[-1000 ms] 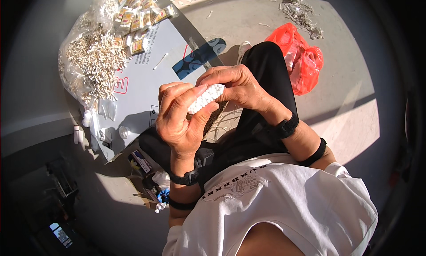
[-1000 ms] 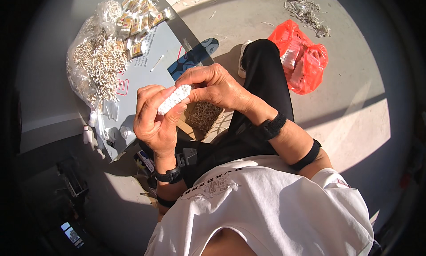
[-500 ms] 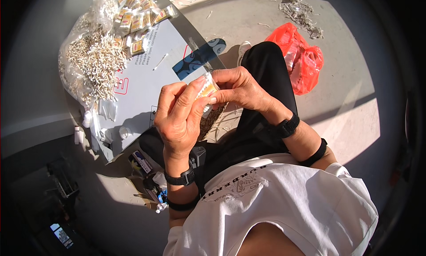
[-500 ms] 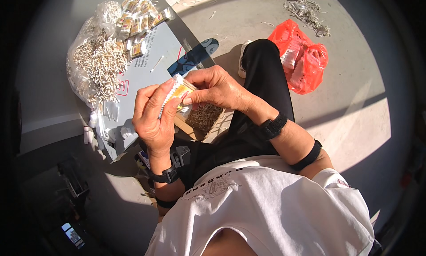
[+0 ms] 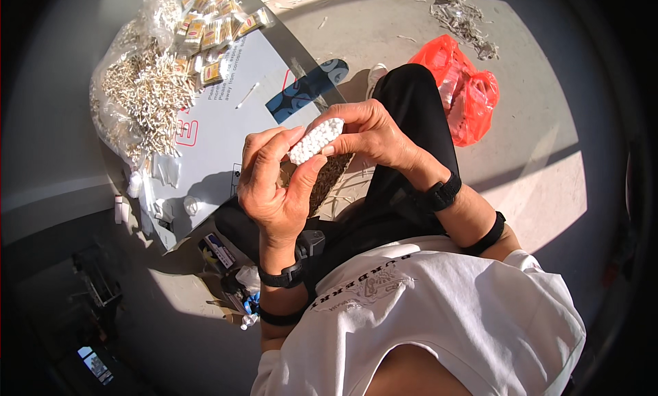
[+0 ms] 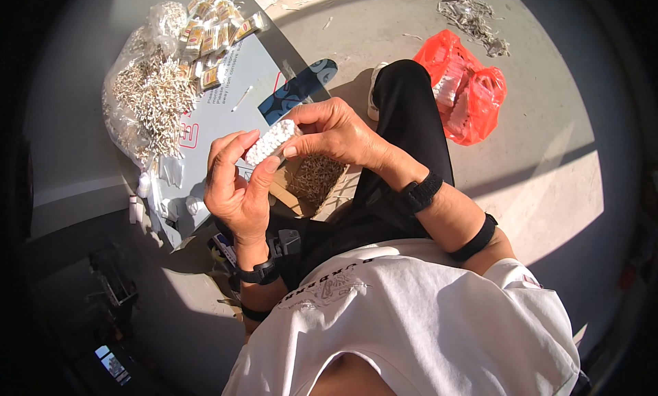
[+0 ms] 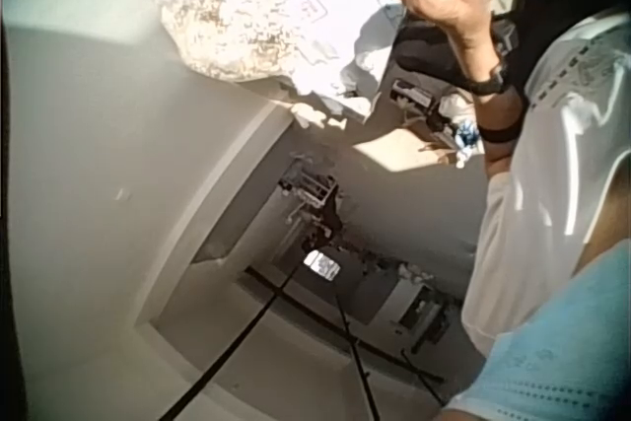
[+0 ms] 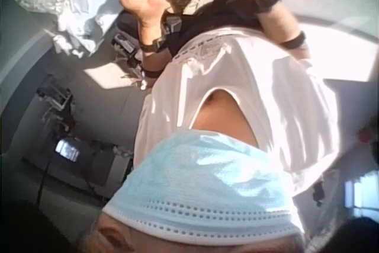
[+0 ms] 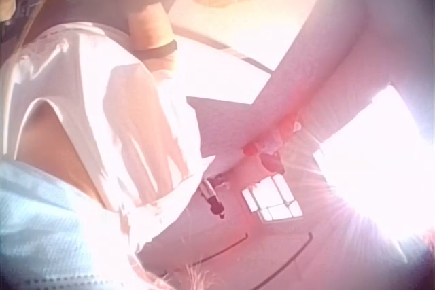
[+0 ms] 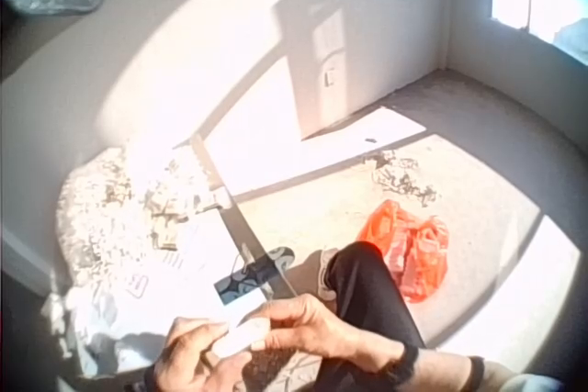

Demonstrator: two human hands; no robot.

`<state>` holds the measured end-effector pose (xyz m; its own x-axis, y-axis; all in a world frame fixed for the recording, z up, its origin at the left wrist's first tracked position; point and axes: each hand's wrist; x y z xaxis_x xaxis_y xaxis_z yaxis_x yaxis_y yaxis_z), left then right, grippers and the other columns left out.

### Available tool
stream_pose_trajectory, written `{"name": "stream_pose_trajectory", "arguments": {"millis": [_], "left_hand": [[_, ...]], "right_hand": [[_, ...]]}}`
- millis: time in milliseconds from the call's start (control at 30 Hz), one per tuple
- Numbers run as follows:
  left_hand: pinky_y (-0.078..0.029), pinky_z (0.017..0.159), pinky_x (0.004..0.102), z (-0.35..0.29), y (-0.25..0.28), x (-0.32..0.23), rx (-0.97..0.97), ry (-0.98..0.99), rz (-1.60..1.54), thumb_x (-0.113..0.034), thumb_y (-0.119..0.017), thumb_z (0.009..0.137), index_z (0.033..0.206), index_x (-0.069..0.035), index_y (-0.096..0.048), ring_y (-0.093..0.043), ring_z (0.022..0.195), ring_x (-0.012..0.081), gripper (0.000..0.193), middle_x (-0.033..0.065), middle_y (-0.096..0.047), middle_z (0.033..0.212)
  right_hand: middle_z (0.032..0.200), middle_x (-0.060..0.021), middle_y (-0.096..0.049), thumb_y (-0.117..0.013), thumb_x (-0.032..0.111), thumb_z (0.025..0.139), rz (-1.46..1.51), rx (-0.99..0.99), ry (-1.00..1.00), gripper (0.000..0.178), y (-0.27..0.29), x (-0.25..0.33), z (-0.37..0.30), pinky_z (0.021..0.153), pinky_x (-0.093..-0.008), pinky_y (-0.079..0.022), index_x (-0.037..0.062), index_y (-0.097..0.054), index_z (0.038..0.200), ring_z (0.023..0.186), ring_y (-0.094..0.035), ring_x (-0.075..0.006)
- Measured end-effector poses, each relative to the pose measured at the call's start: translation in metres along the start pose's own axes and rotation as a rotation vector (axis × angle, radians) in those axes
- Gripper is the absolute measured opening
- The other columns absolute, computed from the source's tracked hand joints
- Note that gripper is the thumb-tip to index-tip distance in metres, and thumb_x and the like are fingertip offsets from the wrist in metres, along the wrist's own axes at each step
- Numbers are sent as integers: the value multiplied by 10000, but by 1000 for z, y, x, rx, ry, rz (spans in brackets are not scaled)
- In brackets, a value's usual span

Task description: Packing individual cotton swabs into small plastic bags.

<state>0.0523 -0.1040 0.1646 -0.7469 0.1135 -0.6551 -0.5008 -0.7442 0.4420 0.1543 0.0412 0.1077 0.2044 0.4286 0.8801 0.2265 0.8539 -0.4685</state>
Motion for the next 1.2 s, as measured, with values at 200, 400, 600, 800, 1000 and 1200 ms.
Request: {"name": "stream_pose_trajectory", "arguments": {"millis": [200, 400, 600, 800, 1000, 1200], "left_hand": [[-500, 692, 317, 0, 3, -2, 7, 27, 29, -119, -813, 725, 980, 5, -677, -612, 801, 240, 315, 108, -641, 896], [-504, 710, 327, -2, 5, 4, 36, 23, 26, -124, -821, 714, 1000, 2, -672, -614, 802, 249, 347, 107, -645, 914], [-520, 739, 349, 4, -1, 3, 52, 20, -16, -119, -845, 667, 1029, -3, -659, -613, 845, 267, 423, 118, -632, 983], [-517, 739, 357, 9, -11, -1, 82, -4, 11, -100, -850, 641, 1026, 1, -657, -606, 843, 275, 443, 118, -629, 959], [-506, 721, 357, 9, -11, -1, 47, -98, 47, -68, -820, 680, 1028, -10, -664, -603, 820, 272, 386, 109, -628, 926], [-503, 673, 344, 2, -4, 8, 96, -90, 98, -61, -778, 740, 1124, -35, -677, -596, 768, 249, 398, 94, -620, 880]], "right_hand": [[951, -18, -692, -762, 39, 803, -11, 11, 53, 289, 1, -2, 3, 838, -239, -507, -2, -690, 1079, 885, -610, -70], [966, -24, -687, -750, 20, 807, -17, 31, 82, 308, 3, -5, 4, 860, -244, -507, -13, -677, 1104, 918, -612, -78], [965, -19, -678, -726, 17, 831, -53, 44, 97, 268, 2, -8, 5, 863, -248, -498, -19, -672, 1091, 918, -601, -77], [963, -12, -669, -710, 19, 841, -103, 64, 78, 249, 1, -7, 3, 854, -247, -487, -19, -664, 1084, 913, -580, -64], [952, -6, -670, -708, 27, 851, 3, 53, 46, 228, 0, -3, 1, 839, -240, -487, -27, -662, 1068, 901, -578, -57], [939, -8, -678, -725, 60, 848, 64, 61, -2, 235, 6, -6, 0, 816, -233, -491, -34, -669, 1056, 885, -585, -55]]}}
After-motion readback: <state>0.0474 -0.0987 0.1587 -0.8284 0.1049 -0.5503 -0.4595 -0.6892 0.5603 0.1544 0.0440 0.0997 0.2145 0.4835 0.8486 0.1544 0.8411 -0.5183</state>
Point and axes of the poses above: each hand's wrist, its own z-axis towards the middle knuckle, its own y-axis out of the back of the hand, x = y × z
